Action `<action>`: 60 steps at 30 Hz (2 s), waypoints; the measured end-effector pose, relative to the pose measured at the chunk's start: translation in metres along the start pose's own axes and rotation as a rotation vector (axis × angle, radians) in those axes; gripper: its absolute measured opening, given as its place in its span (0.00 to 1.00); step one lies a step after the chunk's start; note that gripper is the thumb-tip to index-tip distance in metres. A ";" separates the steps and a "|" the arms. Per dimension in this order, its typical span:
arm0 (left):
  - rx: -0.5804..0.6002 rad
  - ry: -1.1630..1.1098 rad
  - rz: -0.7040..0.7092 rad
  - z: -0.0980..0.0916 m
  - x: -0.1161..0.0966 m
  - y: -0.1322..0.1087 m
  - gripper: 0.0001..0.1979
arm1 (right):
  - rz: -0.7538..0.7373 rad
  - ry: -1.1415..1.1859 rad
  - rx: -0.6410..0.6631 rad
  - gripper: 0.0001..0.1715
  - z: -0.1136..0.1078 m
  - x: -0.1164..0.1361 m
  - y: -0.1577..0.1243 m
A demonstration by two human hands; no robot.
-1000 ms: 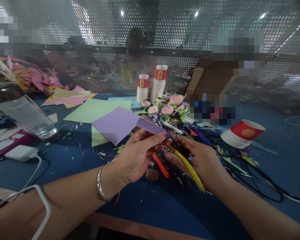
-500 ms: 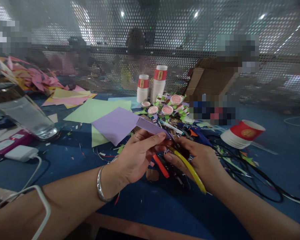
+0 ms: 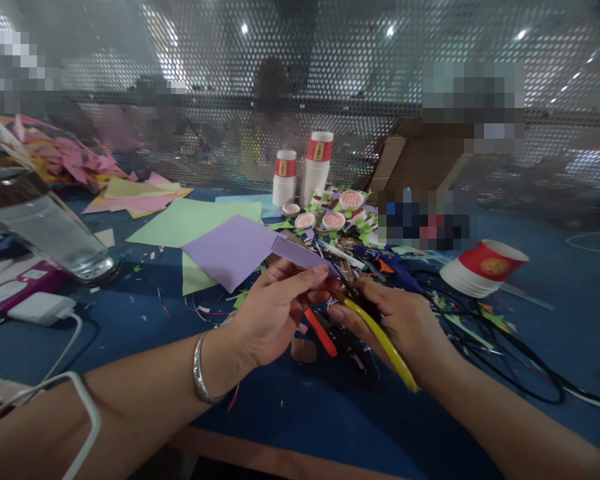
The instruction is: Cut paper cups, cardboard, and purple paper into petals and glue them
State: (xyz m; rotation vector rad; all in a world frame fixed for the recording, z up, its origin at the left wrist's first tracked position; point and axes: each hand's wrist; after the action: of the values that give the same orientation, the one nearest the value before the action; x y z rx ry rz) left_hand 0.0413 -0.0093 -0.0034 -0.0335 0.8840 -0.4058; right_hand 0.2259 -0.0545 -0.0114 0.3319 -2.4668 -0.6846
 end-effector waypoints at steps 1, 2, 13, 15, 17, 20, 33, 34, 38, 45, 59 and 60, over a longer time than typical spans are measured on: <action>-0.001 -0.001 -0.005 0.000 0.000 0.000 0.07 | 0.002 0.000 -0.001 0.25 0.000 0.000 -0.001; -0.001 -0.002 -0.009 0.001 -0.001 0.000 0.07 | 0.000 0.005 0.000 0.25 0.000 -0.001 -0.001; -0.008 -0.012 -0.019 0.000 0.001 0.001 0.06 | -0.024 -0.047 -0.036 0.30 0.005 -0.005 -0.005; -0.002 -0.011 -0.017 -0.001 0.001 0.002 0.07 | -0.025 -0.054 -0.040 0.31 0.004 -0.004 -0.004; -0.006 -0.015 -0.005 -0.001 0.001 0.002 0.07 | -0.029 -0.059 -0.028 0.33 0.004 -0.003 -0.003; -0.016 0.038 0.016 0.001 -0.001 0.003 0.07 | -0.032 -0.038 -0.070 0.33 0.003 0.000 0.001; 0.199 0.728 0.037 -0.004 -0.006 0.004 0.07 | 0.290 0.264 -0.126 0.27 -0.005 0.003 0.002; 0.248 0.772 0.010 -0.003 -0.007 0.003 0.07 | 0.298 0.299 -0.118 0.26 -0.004 0.002 0.002; 0.351 0.902 -0.096 -0.001 -0.008 -0.003 0.07 | 0.304 0.456 -0.066 0.20 -0.001 0.000 0.003; 0.444 0.916 -0.098 -0.004 -0.010 -0.001 0.09 | 0.499 0.633 -0.035 0.19 -0.006 0.009 0.003; 0.326 0.890 0.252 -0.008 -0.003 0.000 0.12 | 0.557 0.712 -0.057 0.22 -0.008 0.014 0.008; 0.298 0.826 0.256 -0.008 -0.001 0.001 0.12 | 0.557 0.707 -0.056 0.22 -0.008 0.014 0.008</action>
State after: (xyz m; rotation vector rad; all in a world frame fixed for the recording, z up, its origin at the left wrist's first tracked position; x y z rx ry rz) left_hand 0.0349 -0.0072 -0.0075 0.5525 1.6069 -0.3026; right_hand 0.2182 -0.0562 0.0044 -0.1287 -1.7342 -0.3150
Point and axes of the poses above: each hand's wrist, its own y-axis towards the middle knuckle, its own z-axis out of the palm, x = y × z, and after that the axes turned 10 degrees about -x, right-handed
